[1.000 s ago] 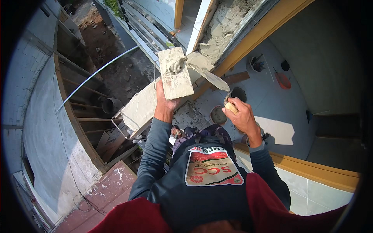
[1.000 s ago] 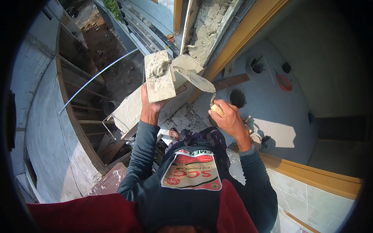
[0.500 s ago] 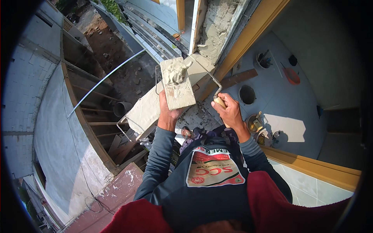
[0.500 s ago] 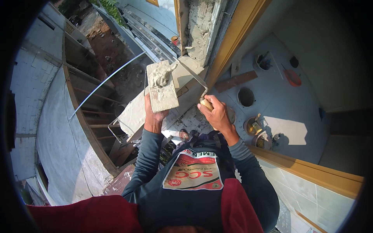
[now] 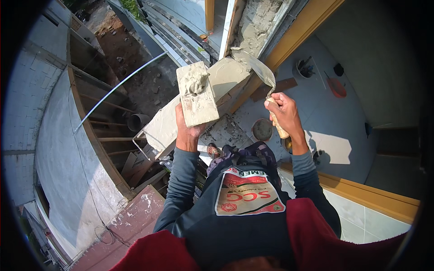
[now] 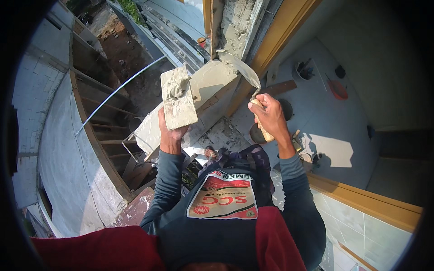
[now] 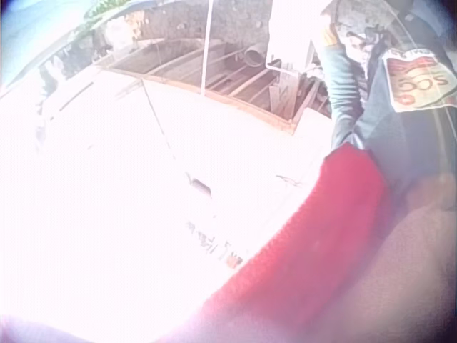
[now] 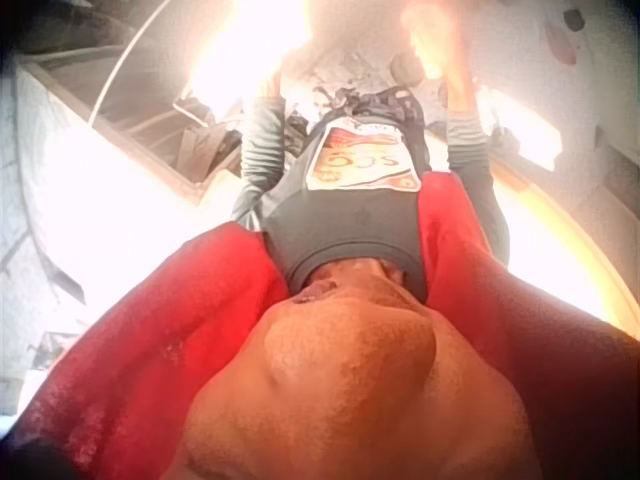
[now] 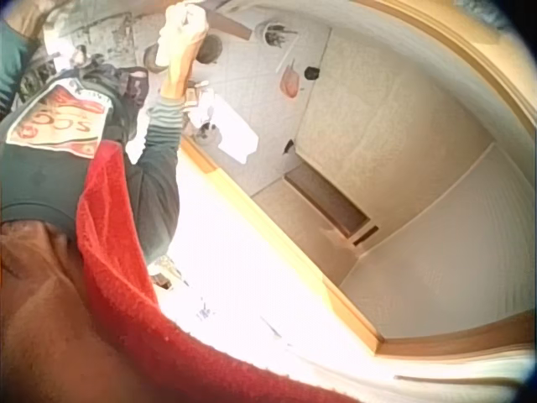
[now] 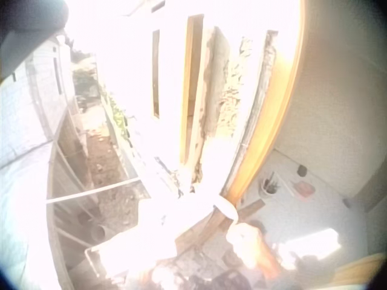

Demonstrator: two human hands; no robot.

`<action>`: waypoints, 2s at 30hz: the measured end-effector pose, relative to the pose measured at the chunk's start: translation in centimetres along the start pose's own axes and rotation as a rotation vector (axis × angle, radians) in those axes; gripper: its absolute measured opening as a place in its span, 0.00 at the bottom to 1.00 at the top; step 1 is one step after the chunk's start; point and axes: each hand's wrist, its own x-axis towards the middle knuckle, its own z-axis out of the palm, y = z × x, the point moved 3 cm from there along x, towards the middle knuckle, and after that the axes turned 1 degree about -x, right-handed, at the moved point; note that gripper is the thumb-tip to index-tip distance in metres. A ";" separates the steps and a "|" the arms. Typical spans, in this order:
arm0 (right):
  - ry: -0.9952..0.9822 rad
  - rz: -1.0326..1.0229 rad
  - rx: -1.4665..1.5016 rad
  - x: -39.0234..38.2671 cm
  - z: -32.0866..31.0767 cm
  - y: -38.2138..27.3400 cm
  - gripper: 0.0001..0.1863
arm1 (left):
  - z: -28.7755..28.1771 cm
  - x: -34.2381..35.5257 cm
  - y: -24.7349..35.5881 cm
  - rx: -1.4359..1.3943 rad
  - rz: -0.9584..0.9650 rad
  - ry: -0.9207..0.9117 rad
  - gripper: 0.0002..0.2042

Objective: The person applies cement mortar to a wall ledge using a trowel and a wooden board to level the surface, then scoops more mortar from a bucket to fill gaps.

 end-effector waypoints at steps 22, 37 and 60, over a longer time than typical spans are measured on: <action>-0.712 0.516 0.369 4.9 2.2 -0.9 0.16 | 1.0 -7.1 3.7 0.156 0.248 0.041 0.20; -0.099 -0.020 -0.138 0.1 2.9 0.4 0.17 | 1.0 -7.8 3.5 0.156 0.282 0.030 0.21; 0.078 -0.109 0.073 -0.6 1.1 -5.3 0.23 | 0.7 -8.3 3.0 0.025 0.194 0.037 0.20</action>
